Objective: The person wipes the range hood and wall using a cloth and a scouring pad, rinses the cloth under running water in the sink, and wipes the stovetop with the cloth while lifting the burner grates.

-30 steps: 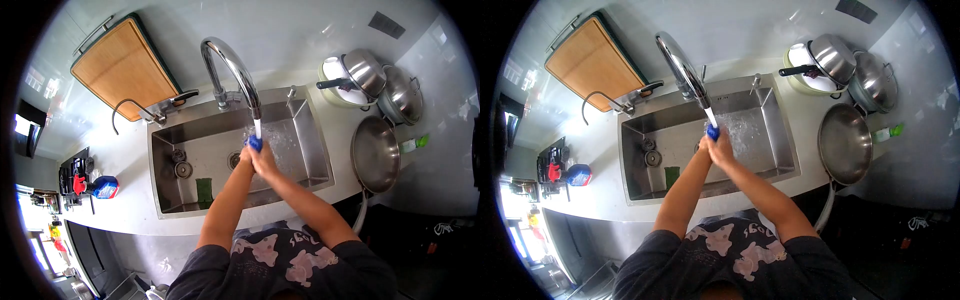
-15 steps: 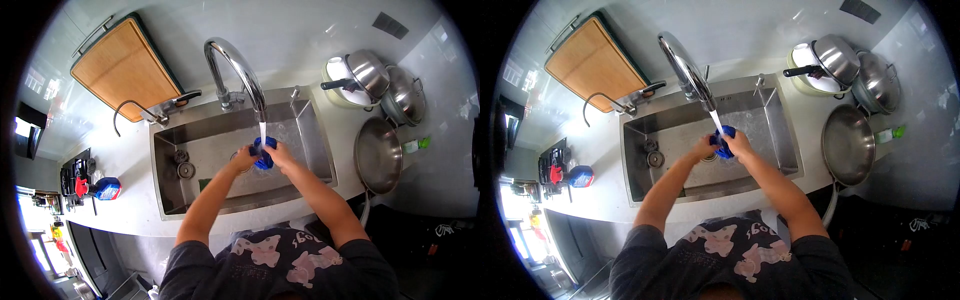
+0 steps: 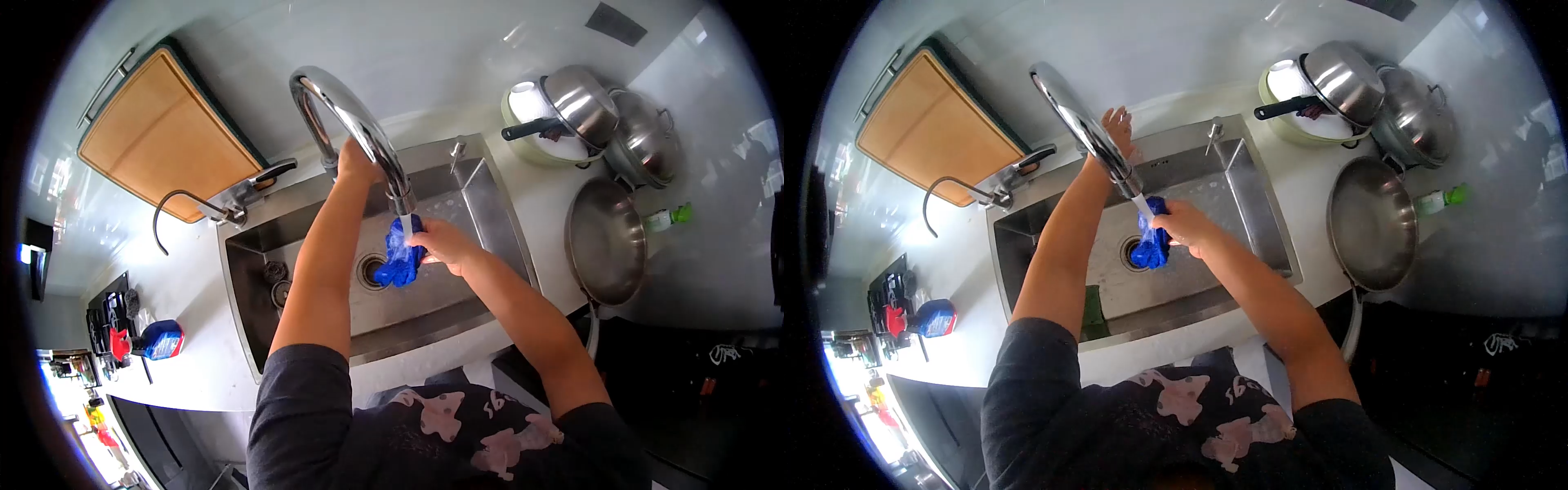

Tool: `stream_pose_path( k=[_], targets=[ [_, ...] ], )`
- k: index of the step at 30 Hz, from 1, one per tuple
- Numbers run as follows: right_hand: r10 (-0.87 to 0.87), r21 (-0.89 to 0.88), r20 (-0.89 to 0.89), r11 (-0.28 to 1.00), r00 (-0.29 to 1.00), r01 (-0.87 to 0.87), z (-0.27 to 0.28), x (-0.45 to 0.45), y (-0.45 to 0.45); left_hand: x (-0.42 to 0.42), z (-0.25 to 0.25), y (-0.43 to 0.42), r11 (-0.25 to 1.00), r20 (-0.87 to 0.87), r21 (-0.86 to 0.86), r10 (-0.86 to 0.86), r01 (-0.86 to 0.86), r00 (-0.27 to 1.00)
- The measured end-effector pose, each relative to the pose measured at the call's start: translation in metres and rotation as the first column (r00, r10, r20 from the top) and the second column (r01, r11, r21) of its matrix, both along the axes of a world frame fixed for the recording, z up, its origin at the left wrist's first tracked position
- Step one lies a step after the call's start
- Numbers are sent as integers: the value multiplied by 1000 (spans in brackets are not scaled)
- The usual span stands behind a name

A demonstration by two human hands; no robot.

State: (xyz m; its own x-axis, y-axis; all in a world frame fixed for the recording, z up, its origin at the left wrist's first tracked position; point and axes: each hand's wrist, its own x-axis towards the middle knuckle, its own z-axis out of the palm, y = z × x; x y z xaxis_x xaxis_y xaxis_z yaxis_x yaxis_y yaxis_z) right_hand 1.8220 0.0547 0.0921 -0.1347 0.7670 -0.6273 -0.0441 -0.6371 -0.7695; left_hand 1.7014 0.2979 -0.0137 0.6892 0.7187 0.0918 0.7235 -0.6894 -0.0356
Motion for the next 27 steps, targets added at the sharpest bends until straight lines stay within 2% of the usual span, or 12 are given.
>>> stream_pose_path(
  k=[4,5,8,10,12,15,16,17,20,22,25,27],
  targets=[
    [-37,62,-41,997,998,39,14,3,-1,-1,-36,27,993,-129,115,7,8,992],
    [-40,65,-38,997,998,42,13,5,-1,-6,-39,32,780,-243,614,43,119,969],
    [-11,84,-17,996,1000,12,16,8,-2,-8,-24,17,138,-188,976,170,165,967],
    [-17,144,37,989,999,11,38,4,-6,-14,-31,6,675,175,736,-113,-54,978],
    [-81,183,-15,980,997,83,29,7,-9,-20,-38,-3,980,598,200,-122,0,792],
    [-195,200,-100,957,976,212,37,8,-17,-26,71,-98,973,-152,-199,88,-118,984],
    [-256,185,-130,943,958,277,42,9,-19,-32,89,-131,940,-143,-335,13,-61,990],
    [-257,167,-134,946,957,278,38,10,-20,-46,83,-159,879,169,-448,-96,163,981],
    [-356,22,-403,917,843,398,66,-7,-29,-51,60,-217,712,507,-625,58,320,860],
    [-301,27,-472,934,828,355,43,-9,-32,-47,62,-233,436,587,-807,531,398,611],
    [-333,56,-596,890,730,452,25,-9,-49,-52,87,-248,531,723,-688,558,494,406],
    [-358,62,-422,905,833,421,-17,9,-53,-58,113,-258,543,703,-704,628,458,336]
  ],
)
